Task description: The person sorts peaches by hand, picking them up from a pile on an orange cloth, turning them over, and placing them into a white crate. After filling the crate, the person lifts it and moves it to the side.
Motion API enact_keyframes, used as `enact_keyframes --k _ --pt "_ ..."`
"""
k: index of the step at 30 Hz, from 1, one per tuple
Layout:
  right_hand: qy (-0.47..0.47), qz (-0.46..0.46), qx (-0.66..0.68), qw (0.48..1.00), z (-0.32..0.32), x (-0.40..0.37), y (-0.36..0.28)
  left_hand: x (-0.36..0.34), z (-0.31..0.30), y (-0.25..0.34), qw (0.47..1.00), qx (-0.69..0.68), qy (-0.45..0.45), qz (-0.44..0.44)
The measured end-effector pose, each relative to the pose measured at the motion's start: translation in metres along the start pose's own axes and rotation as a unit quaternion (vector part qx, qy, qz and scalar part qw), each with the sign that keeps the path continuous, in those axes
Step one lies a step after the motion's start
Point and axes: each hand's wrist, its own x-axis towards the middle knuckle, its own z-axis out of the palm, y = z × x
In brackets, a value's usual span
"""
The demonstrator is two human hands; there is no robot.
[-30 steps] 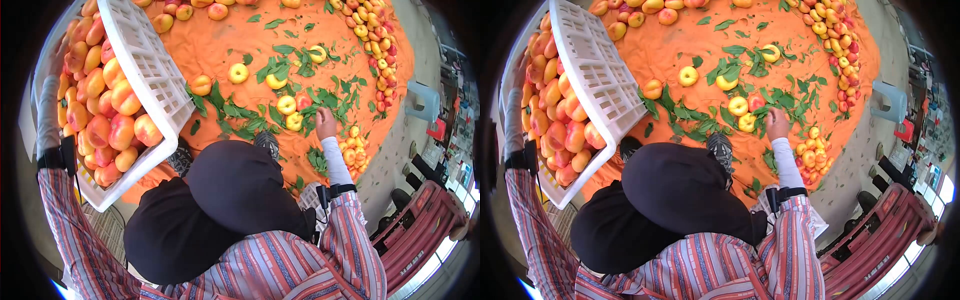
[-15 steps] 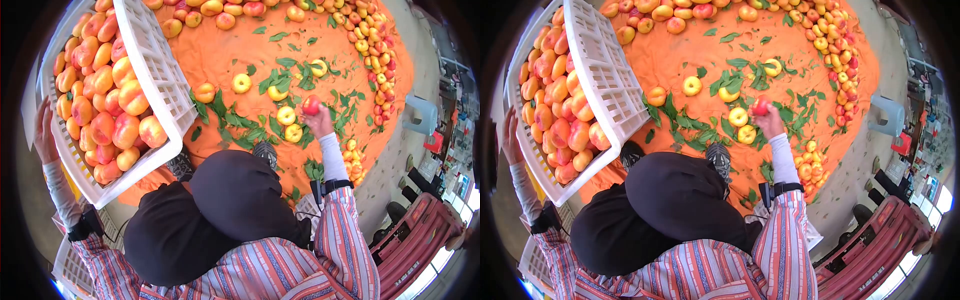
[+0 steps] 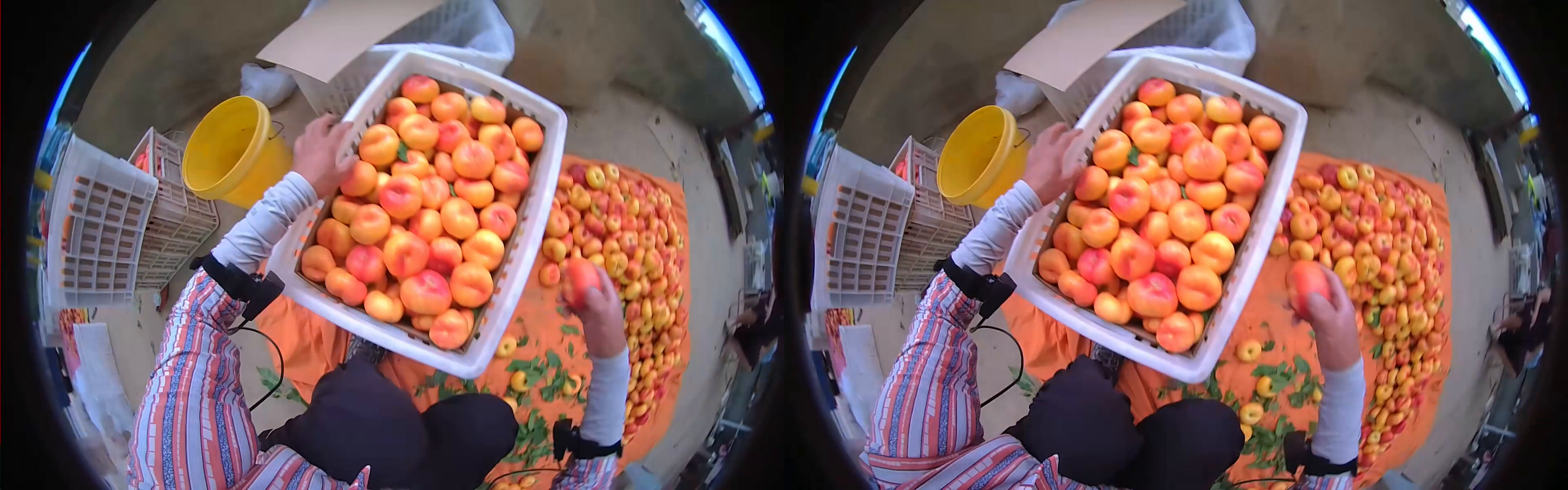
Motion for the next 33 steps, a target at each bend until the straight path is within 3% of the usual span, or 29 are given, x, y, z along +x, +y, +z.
enact_keyframes --k 2,4,6,8,12,15,19,20,22,26,29,33 --pt "-0.030 -0.041 -0.176 0.983 0.027 0.050 -0.015 -0.001 -0.001 -0.007 0.995 -0.064 -0.076 -0.028" --pt "-0.062 -0.085 -0.255 0.961 0.044 0.103 -0.012 -0.001 -0.001 -0.009 0.981 -0.148 -0.114 -0.047" --pt "-0.061 -0.156 -0.388 0.906 0.077 0.138 -0.027 -0.006 0.019 -0.023 0.978 -0.191 -0.081 -0.013" --pt "-0.057 -0.177 -0.453 0.872 0.093 0.183 -0.021 -0.006 0.017 -0.020 0.976 -0.201 -0.080 -0.012" --pt "-0.044 -0.315 -0.538 0.780 0.115 0.256 -0.017 -0.006 0.008 -0.017 0.977 -0.192 -0.089 -0.002" --pt "-0.065 -0.259 -0.530 0.805 0.126 0.269 -0.028 -0.003 0.005 -0.023 0.973 -0.201 -0.111 0.019" --pt "-0.098 -0.360 -0.541 0.754 0.135 0.240 -0.007 -0.007 0.005 -0.020 0.964 -0.230 -0.135 0.001" --pt "-0.107 -0.295 -0.577 0.754 0.140 0.228 -0.002 -0.005 0.003 -0.018 0.963 -0.231 -0.136 -0.007" --pt "-0.116 -0.330 -0.692 0.632 0.135 0.218 0.028 -0.006 0.008 -0.018 0.977 -0.188 -0.104 0.000" --pt "-0.073 -0.359 -0.681 0.634 0.124 0.211 0.030 0.010 -0.008 0.000 0.992 -0.068 0.050 0.090" --pt "-0.029 -0.351 -0.680 0.643 0.106 0.206 0.015 0.040 -0.006 0.022 0.955 -0.232 -0.092 0.158" --pt "-0.018 -0.301 -0.710 0.636 0.090 0.204 0.010 0.062 0.014 0.075 0.963 -0.112 -0.150 0.195"
